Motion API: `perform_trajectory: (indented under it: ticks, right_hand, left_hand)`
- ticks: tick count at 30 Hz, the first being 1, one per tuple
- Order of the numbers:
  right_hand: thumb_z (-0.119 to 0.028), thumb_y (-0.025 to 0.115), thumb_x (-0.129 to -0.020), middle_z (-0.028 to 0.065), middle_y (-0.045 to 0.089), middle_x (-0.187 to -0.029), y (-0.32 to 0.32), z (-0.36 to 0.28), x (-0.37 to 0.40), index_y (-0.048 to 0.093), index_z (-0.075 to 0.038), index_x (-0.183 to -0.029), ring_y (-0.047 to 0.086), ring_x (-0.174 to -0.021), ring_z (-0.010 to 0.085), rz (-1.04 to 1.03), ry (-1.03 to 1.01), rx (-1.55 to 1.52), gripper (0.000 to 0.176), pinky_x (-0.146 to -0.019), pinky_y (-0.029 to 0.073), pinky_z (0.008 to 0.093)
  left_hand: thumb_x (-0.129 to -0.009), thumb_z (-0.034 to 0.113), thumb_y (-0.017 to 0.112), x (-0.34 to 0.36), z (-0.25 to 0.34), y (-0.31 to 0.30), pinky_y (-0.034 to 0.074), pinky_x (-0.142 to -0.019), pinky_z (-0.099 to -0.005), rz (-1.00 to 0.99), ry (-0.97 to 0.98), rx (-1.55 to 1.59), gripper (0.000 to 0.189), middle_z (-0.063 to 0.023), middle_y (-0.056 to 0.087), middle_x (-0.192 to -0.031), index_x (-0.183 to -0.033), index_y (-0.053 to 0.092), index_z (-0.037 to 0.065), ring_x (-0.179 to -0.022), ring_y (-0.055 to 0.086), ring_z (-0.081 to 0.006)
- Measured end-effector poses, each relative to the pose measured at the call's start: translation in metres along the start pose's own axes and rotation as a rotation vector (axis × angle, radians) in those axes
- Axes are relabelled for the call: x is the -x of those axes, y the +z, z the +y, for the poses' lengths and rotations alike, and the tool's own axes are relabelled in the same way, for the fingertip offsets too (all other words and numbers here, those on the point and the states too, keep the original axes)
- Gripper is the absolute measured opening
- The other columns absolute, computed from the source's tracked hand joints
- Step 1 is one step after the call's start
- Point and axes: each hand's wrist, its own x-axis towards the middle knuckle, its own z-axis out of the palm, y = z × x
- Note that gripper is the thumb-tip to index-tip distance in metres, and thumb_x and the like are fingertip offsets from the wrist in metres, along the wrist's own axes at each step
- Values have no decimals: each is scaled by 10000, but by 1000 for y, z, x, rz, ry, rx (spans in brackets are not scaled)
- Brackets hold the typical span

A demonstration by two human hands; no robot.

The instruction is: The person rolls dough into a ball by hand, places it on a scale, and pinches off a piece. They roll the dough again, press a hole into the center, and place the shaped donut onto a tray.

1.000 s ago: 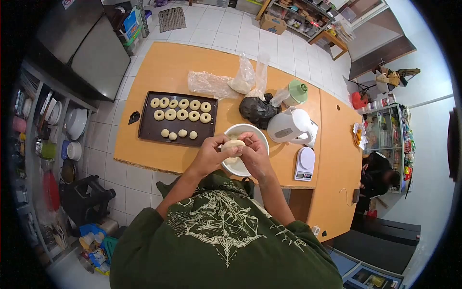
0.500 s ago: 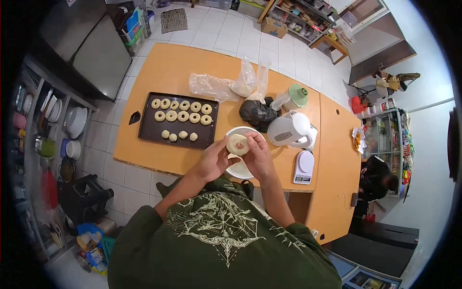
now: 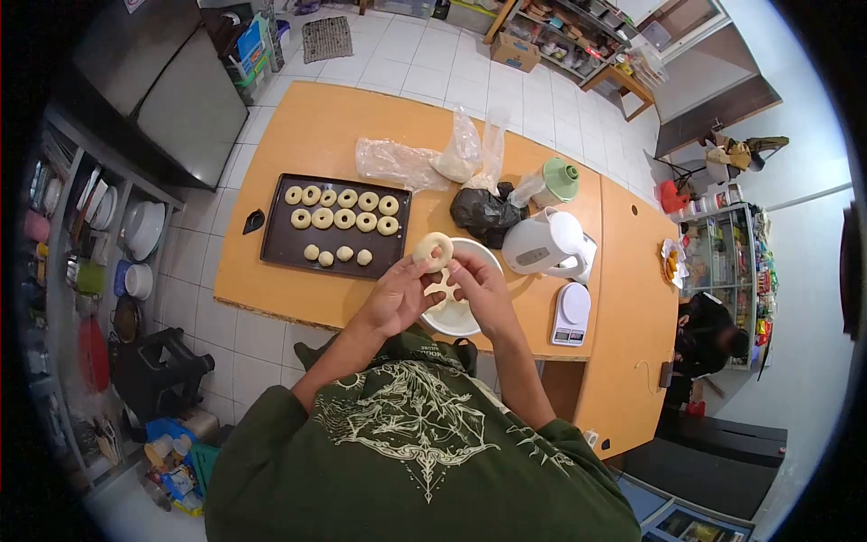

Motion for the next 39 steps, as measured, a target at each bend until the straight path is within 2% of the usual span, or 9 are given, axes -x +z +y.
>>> perform_trajectory:
  ticks: [9,12,22,24,28,29,31,37,39]
  right_hand:
    - [-242,681,-977,40,694,-998,2,0,-2,694,14,-1142,617,-927,102,-83,146,34,305,-832,479,254]
    - [-238,677,-974,28,691,-976,-6,22,-7,699,4,-1109,610,-912,87,-104,135,-86,278,-818,475,245]
    - [-170,641,-973,27,700,-1014,-4,17,-5,682,-19,-1111,641,-956,97,-193,100,-298,209,-869,508,270]
    - [-161,643,-969,30,697,-1035,-6,15,-6,683,-18,-1113,641,-972,106,-209,117,-311,207,-882,509,283]
    - [-159,625,-977,65,655,-1194,-8,17,-7,679,-10,-1136,610,-1086,141,-253,131,-354,224,-932,498,320]
    - [-159,625,-977,65,655,-1194,-9,22,-8,679,-10,-1136,610,-1086,141,-255,131,-354,224,-932,498,320]
    - [-179,607,-986,79,587,-1293,-10,33,-10,659,-12,-1184,561,-1171,157,-282,-105,-134,264,-974,474,333]
    - [-157,639,-966,52,582,-1245,-6,19,-8,636,-8,-1218,551,-1163,153,-349,76,-525,293,-977,465,334]
    - [-145,644,-963,53,611,-1208,-6,26,-8,636,-4,-1198,577,-1128,153,-289,41,-414,274,-960,476,333]
  left_hand:
    - [-1011,466,506,-3,-2,-8,477,-952,-404,11,-92,73,462,-45,614,-1262,-1303,567,113,-1141,570,-180]
    - [-987,449,541,1,4,-6,471,-966,-420,-101,-69,159,436,-51,618,-1255,-1261,600,114,-1159,569,-189]
    - [-998,366,579,0,-4,-11,457,-990,-431,-79,-59,39,312,-48,622,-1232,-1188,633,125,-1166,558,-182]
    - [-1030,334,551,3,-1,-2,463,-959,-402,-71,-69,69,219,-12,625,-1206,-1057,650,141,-1140,561,-154]
    - [-1041,348,545,5,1,6,464,-952,-398,-7,-64,54,229,-12,635,-1190,-1072,646,144,-1121,571,-148]
    - [-1046,376,529,5,0,3,462,-968,-400,-41,-48,35,264,-7,620,-1217,-1156,623,155,-1132,564,-144]
    - [-1051,405,513,5,2,6,459,-983,-401,-75,-32,16,316,-3,606,-1244,-1240,599,166,-1144,557,-140]
    - [-1071,398,483,5,0,10,451,-969,-383,-105,56,-45,285,20,611,-1217,-1206,605,179,-1121,552,-115]
    - [-1078,357,484,7,2,18,435,-973,-404,-51,31,-47,258,-2,640,-1203,-1107,629,145,-1130,569,-120]
